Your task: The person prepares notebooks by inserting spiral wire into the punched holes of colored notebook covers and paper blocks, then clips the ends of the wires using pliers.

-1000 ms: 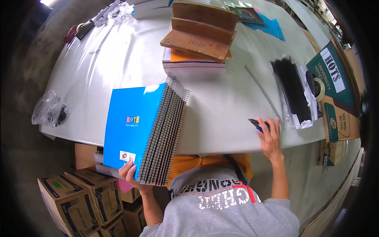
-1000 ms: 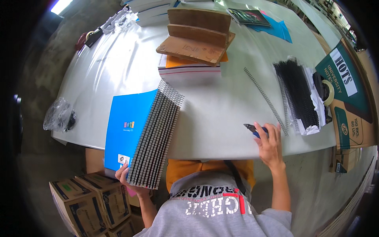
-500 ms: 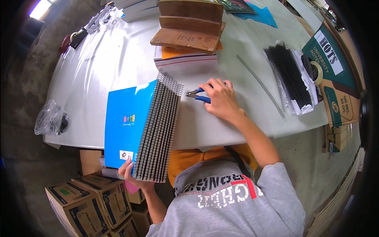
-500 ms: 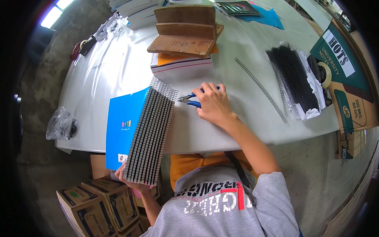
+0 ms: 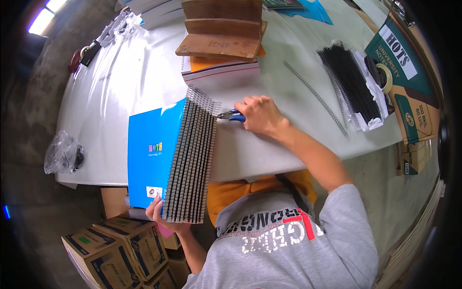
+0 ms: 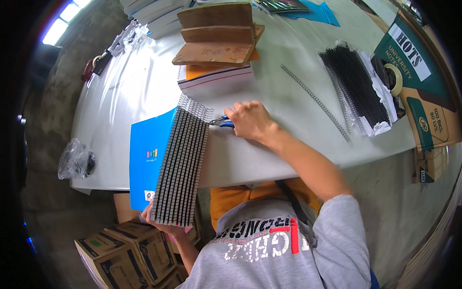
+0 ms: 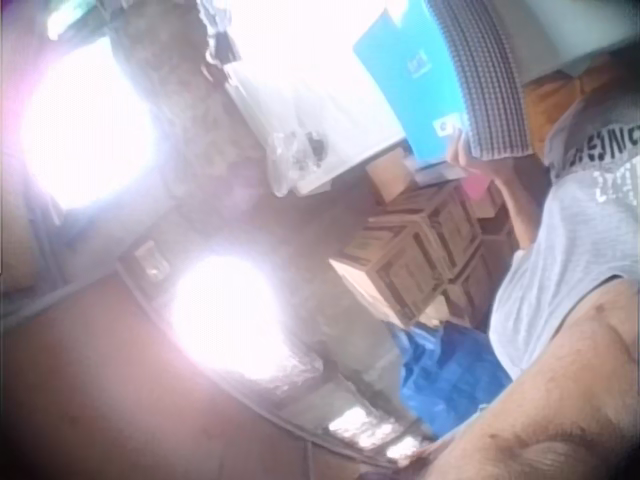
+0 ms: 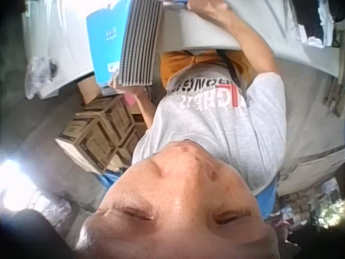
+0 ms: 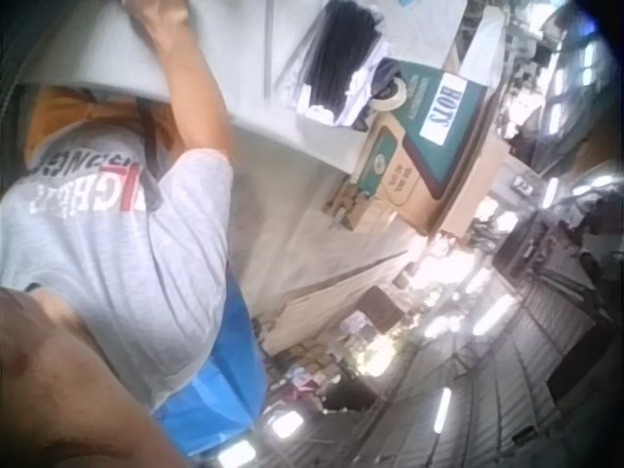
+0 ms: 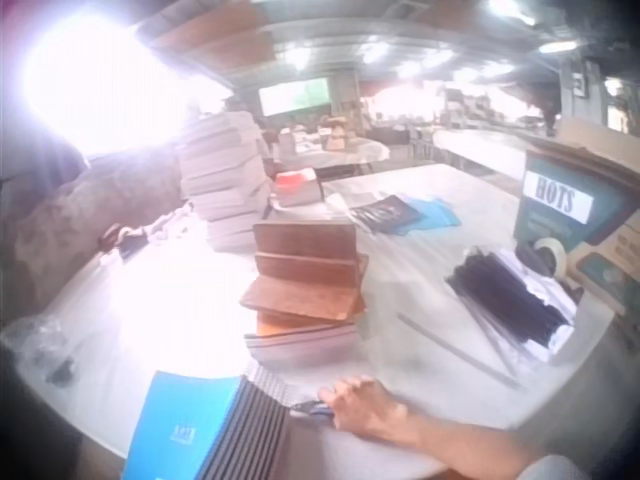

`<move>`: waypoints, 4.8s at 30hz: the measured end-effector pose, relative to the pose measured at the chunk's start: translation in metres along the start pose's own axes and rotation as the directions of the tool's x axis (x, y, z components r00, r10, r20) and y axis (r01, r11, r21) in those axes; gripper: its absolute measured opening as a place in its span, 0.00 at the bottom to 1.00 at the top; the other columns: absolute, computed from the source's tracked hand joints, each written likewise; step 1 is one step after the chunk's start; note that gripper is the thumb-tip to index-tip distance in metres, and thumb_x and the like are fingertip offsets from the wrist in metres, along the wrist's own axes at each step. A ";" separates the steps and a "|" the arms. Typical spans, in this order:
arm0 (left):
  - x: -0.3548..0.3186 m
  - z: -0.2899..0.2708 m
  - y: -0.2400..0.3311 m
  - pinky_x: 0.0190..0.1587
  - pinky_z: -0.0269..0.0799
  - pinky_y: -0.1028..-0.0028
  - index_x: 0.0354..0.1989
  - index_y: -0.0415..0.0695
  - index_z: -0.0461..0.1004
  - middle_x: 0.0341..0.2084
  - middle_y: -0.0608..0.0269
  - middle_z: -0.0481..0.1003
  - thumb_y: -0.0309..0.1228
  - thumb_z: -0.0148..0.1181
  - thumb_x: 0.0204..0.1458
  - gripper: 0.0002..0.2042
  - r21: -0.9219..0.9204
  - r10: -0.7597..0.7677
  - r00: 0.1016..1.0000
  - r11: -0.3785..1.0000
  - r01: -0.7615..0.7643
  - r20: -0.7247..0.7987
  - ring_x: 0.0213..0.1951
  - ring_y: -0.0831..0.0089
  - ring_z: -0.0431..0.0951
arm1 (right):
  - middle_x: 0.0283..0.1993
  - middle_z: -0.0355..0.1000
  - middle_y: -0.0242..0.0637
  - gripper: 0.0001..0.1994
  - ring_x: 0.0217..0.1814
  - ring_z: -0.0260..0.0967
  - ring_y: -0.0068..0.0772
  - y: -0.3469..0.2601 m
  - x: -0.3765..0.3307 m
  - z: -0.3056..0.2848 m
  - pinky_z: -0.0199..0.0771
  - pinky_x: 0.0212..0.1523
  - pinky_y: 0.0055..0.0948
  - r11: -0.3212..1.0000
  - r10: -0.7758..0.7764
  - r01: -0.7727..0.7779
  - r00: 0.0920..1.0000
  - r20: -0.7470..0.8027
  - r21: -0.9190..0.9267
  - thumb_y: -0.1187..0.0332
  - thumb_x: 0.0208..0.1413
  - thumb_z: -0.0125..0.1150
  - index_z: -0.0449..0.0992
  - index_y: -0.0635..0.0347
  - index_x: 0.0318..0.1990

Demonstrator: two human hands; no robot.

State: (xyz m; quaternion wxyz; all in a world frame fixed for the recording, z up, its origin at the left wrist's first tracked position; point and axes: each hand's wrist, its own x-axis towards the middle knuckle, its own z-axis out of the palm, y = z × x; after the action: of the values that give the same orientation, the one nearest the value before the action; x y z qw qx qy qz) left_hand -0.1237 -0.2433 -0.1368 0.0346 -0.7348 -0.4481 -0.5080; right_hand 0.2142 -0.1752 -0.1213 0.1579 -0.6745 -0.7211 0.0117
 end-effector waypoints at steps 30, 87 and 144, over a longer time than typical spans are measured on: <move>-0.009 -0.006 -0.011 0.51 0.62 0.63 0.48 0.48 0.58 0.42 0.59 0.62 0.44 0.67 0.41 0.29 0.078 -0.012 0.999 0.997 0.008 0.044 0.47 0.65 0.64 | 0.36 0.70 0.36 0.13 0.45 0.69 0.36 0.003 0.011 -0.001 0.65 0.46 0.41 0.996 -0.094 0.093 0.993 -0.074 -0.007 0.65 0.36 0.63 0.74 0.53 0.34; -0.012 -0.007 -0.016 0.52 0.65 0.63 0.47 0.48 0.59 0.42 0.61 0.61 0.34 0.65 0.45 0.24 0.056 0.001 0.998 0.998 -0.004 0.060 0.47 0.66 0.67 | 0.39 0.70 0.36 0.14 0.48 0.67 0.35 0.010 0.027 -0.012 0.61 0.50 0.38 0.990 -0.019 0.041 0.988 -0.154 0.137 0.62 0.38 0.63 0.74 0.53 0.35; -0.010 -0.007 -0.012 0.52 0.63 0.63 0.47 0.49 0.59 0.42 0.61 0.61 0.35 0.66 0.43 0.25 0.139 0.000 0.996 0.990 -0.013 0.090 0.48 0.67 0.65 | 0.28 0.74 0.43 0.10 0.36 0.74 0.45 0.001 0.045 0.001 0.73 0.40 0.41 0.948 -0.054 0.052 0.999 -0.002 0.315 0.64 0.40 0.59 0.75 0.56 0.31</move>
State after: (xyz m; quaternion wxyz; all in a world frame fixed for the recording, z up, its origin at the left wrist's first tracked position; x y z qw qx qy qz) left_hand -0.1382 -0.2454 -0.1459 0.0673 -0.7542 -0.4811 -0.4417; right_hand 0.2128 -0.1310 -0.1132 0.2612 -0.6210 -0.7284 0.1243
